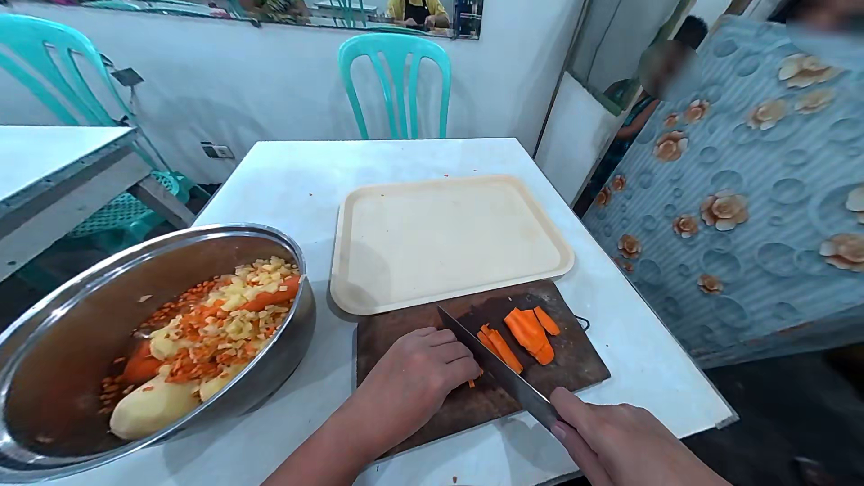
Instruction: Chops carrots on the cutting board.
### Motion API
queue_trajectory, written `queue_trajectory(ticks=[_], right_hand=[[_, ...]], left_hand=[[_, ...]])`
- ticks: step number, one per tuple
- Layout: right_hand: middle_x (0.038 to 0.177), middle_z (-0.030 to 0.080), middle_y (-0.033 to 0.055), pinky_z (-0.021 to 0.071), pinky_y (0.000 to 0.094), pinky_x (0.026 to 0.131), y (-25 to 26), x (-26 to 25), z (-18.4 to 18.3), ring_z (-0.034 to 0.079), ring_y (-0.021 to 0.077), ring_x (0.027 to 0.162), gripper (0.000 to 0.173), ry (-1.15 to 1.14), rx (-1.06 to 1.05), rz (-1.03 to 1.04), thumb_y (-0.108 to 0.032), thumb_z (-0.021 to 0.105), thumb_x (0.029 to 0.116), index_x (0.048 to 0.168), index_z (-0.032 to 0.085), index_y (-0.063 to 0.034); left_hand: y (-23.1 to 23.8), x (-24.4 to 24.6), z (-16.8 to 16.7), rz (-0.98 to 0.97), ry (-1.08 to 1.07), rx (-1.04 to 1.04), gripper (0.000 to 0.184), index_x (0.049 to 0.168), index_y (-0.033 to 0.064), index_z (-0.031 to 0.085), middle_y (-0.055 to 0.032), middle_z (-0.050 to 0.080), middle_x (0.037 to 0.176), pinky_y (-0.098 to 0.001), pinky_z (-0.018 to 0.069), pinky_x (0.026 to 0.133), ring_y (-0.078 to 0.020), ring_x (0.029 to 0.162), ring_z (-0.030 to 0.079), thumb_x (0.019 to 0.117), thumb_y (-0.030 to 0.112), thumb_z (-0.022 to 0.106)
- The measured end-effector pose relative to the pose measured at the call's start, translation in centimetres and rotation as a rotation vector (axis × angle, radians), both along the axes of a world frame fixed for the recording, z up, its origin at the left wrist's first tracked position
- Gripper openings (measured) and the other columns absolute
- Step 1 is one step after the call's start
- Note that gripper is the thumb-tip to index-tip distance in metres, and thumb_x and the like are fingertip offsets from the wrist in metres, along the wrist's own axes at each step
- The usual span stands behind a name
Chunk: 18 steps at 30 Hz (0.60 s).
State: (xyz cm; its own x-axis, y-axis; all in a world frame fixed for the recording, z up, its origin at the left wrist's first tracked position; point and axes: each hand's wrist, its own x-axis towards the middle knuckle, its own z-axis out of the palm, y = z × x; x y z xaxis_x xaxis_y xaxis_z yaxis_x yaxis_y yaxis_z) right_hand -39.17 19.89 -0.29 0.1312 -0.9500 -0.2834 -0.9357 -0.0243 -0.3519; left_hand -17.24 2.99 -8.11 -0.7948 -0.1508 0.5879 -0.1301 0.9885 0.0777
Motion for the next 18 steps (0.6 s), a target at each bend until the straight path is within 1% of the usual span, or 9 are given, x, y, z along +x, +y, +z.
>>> queue_trajectory(ticks=[4,6,9,12,14,16,17,18], right_hand=[[0.069,0.064,0.0186,0.0528,0.0528,0.057,-0.5,0.3,0.9,0.069,0.0405,0.067,0.028,0.13,0.045,0.049,-0.024,0.042,0.1099,0.108,0.058,-0.0005],[0.07,0.064,0.0195,0.0536,0.0523,0.059,-1.0,0.6,1.6,0.07,0.0415,0.069,0.028,0.191,0.103,0.081,-0.023,0.041,0.1106,0.111,0.057,0.0007],[0.07,0.064,0.0197,0.0547,0.0531,0.06,-1.9,0.9,1.6,0.07,0.0426,0.07,0.026,0.214,0.153,0.103,-0.02,0.043,0.1099,0.115,0.056,0.0013],[0.075,0.066,0.0215,0.0554,0.0543,0.065,-2.2,1.1,1.3,0.071,0.0441,0.077,0.028,0.213,0.205,0.074,-0.021,0.041,0.1109,0.121,0.054,0.0021],[0.076,0.066,0.0222,0.0556,0.0551,0.066,-2.0,1.0,0.7,0.072,0.0442,0.077,0.029,0.163,0.189,0.035,-0.022,0.041,0.1109,0.12,0.054,0.0023],[0.081,0.065,0.023,0.0549,0.0571,0.072,-2.3,0.4,0.5,0.07,0.0439,0.082,0.03,0.024,0.275,-0.026,-0.023,0.039,0.1117,0.121,0.053,0.0019],[0.082,0.063,0.0216,0.0546,0.0557,0.072,-2.6,-0.2,0.3,0.068,0.0409,0.08,0.029,-0.075,0.326,-0.052,-0.023,0.039,0.1119,0.122,0.052,0.001],[0.081,0.06,0.0183,0.055,0.0512,0.068,-2.9,-0.9,-0.1,0.066,0.0351,0.073,0.029,-0.183,0.367,-0.074,-0.024,0.039,0.112,0.123,0.051,-0.0006]], left_hand=[[0.2,0.0,-0.1,0.011,0.011,0.008,0.023,0.089,0.0161,0.073,0.0036,0.076,0.091,-0.0274,0.0579,0.081,-0.0123,0.09,0.072,0.0978,0.005,0.055],[0.3,0.0,-0.1,0.013,0.016,0.019,0.022,0.088,0.0156,0.073,0.0031,0.076,0.089,-0.0272,0.0579,0.081,-0.0124,0.089,0.072,0.0974,0.005,0.056],[0.4,0.1,-0.1,0.014,0.011,0.038,0.022,0.088,0.015,0.072,0.0029,0.075,0.089,-0.0266,0.0576,0.083,-0.0125,0.09,0.072,0.0979,0.005,0.055],[0.2,0.1,-0.1,0.008,0.014,0.041,0.023,0.088,0.0151,0.073,0.003,0.076,0.089,-0.026,0.0577,0.084,-0.012,0.09,0.072,0.0974,0.004,0.055],[0.2,0.0,-0.2,0.007,0.024,0.044,0.024,0.089,0.0154,0.074,0.0031,0.076,0.089,-0.0261,0.0574,0.083,-0.0122,0.09,0.072,0.0974,0.004,0.054],[0.2,0.0,-0.2,0.015,0.023,0.054,0.024,0.089,0.0155,0.073,0.0034,0.076,0.09,-0.0262,0.0575,0.083,-0.0122,0.091,0.072,0.0978,0.004,0.054],[0.2,0.0,-0.2,0.02,0.022,0.059,0.024,0.089,0.0156,0.073,0.0036,0.076,0.09,-0.026,0.0574,0.083,-0.012,0.091,0.072,0.0983,0.004,0.054],[0.2,0.0,-0.2,0.024,0.021,0.063,0.024,0.089,0.0157,0.074,0.0038,0.076,0.09,-0.026,0.0574,0.083,-0.0118,0.092,0.072,0.0983,0.005,0.054]])
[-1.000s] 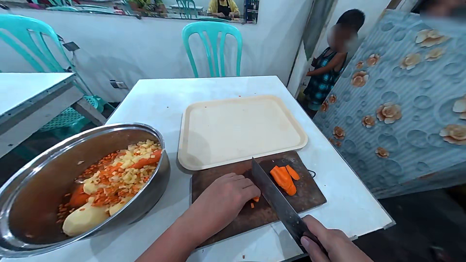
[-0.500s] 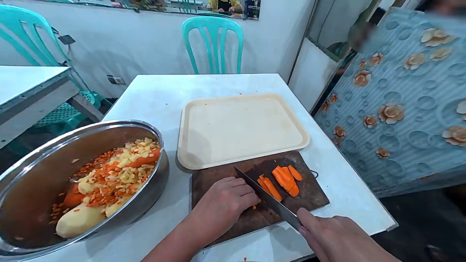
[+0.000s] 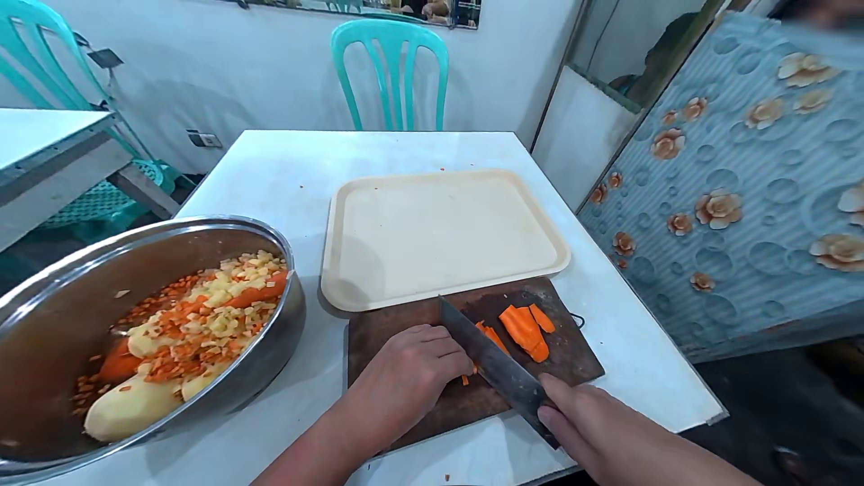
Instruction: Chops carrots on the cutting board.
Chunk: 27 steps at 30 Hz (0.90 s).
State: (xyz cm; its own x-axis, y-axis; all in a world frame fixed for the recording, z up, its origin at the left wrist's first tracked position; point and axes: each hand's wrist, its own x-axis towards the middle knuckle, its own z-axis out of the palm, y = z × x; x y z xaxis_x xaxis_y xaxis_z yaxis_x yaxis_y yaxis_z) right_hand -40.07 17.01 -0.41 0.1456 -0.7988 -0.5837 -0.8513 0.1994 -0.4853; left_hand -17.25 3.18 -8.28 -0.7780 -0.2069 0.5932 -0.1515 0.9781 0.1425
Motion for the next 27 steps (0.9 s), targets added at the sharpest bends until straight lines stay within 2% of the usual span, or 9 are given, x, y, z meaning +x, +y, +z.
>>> queue_trajectory(ticks=[2,3,7,8,12,16,19,24,27], right_hand=[[0.077,0.056,0.0111,0.0557,0.0401,0.057,-0.1,-1.1,-0.8,0.061,0.0229,0.059,0.027,-0.167,0.056,-0.07,-0.028,0.038,0.1124,0.122,0.05,-0.0056],[0.076,0.056,0.01,0.0553,0.038,0.056,-0.1,-1.2,-1.0,0.061,0.021,0.057,0.027,-0.195,0.061,-0.082,-0.029,0.038,0.1125,0.122,0.05,-0.0064],[0.081,0.061,0.0168,0.0549,0.0508,0.069,0.6,-0.4,-0.3,0.066,0.0328,0.072,0.028,-0.061,-0.038,-0.022,-0.026,0.039,0.1119,0.118,0.053,-0.0021],[0.08,0.061,0.0166,0.0549,0.0521,0.069,0.9,-0.3,-0.2,0.067,0.0338,0.073,0.027,-0.041,-0.07,-0.021,-0.025,0.039,0.1117,0.116,0.053,-0.0024],[0.075,0.061,0.0155,0.0553,0.0512,0.066,2.4,-0.5,-0.7,0.067,0.0328,0.068,0.025,-0.058,-0.175,-0.06,-0.023,0.041,0.1109,0.113,0.054,-0.0013],[0.073,0.061,0.0132,0.0556,0.0483,0.063,3.0,-0.8,-1.1,0.066,0.03,0.065,0.025,-0.091,-0.218,-0.106,-0.024,0.041,0.1107,0.11,0.054,-0.0022],[0.074,0.062,0.0134,0.0562,0.0487,0.063,3.5,-0.8,-0.9,0.067,0.0299,0.064,0.025,-0.096,-0.217,-0.155,-0.024,0.041,0.1107,0.111,0.054,-0.0021],[0.076,0.064,0.0197,0.054,0.0568,0.067,4.3,0.2,-0.2,0.068,0.0393,0.073,0.029,0.004,-0.218,-0.14,-0.022,0.041,0.1108,0.114,0.056,0.0024],[0.076,0.064,0.023,0.0531,0.0591,0.069,4.4,1.2,0.5,0.069,0.0443,0.077,0.03,0.095,-0.186,-0.103,-0.022,0.04,0.1111,0.114,0.056,0.0035]], left_hand=[[0.0,0.0,0.0,0.001,-0.002,0.01,0.025,0.09,0.0163,0.074,0.0045,0.076,0.091,-0.0255,0.0571,0.084,-0.0114,0.092,0.071,0.0983,0.005,0.054],[-0.1,0.0,0.0,-0.004,0.0,0.021,0.025,0.09,0.0162,0.074,0.0046,0.076,0.091,-0.0255,0.0571,0.085,-0.0113,0.093,0.071,0.0985,0.005,0.053],[-0.5,0.0,0.0,-0.029,0.005,0.104,0.022,0.093,0.0158,0.075,0.0044,0.076,0.093,-0.0253,0.0566,0.088,-0.0113,0.094,0.071,0.0992,0.008,0.055],[-0.5,0.0,-0.1,-0.027,0.009,0.131,0.02,0.095,0.0159,0.075,0.0043,0.076,0.093,-0.0248,0.0567,0.087,-0.011,0.093,0.071,0.1001,0.01,0.057],[-0.7,-0.1,0.0,-0.01,0.0,0.231,0.012,0.103,0.0153,0.072,0.0038,0.073,0.094,-0.023,0.0563,0.085,-0.0093,0.09,0.068,0.0994,0.014,0.06],[-1.1,-0.1,0.6,-0.03,-0.069,0.272,0.013,0.107,0.0173,0.072,0.0036,0.072,0.105,-0.0302,0.0555,0.093,-0.0127,0.104,0.067,0.0953,0.014,0.066],[-0.9,0.0,0.9,-0.016,-0.163,0.295,0.017,0.113,0.018,0.07,0.0032,0.074,0.115,-0.0364,0.0539,0.1,-0.0161,0.113,0.068,0.0972,0.016,0.065],[0.8,-0.4,0.9,0.129,-0.099,0.176,0.01,0.101,0.0147,0.071,0.0001,0.073,0.088,-0.0335,0.0598,0.079,-0.0178,0.085,0.071,0.0938,0.017,0.066],[2.5,-0.5,0.7,0.26,-0.056,0.133,0.011,0.098,0.0134,0.073,-0.0017,0.072,0.083,-0.0336,0.0609,0.071,-0.0193,0.078,0.072,0.0903,0.017,0.066]])
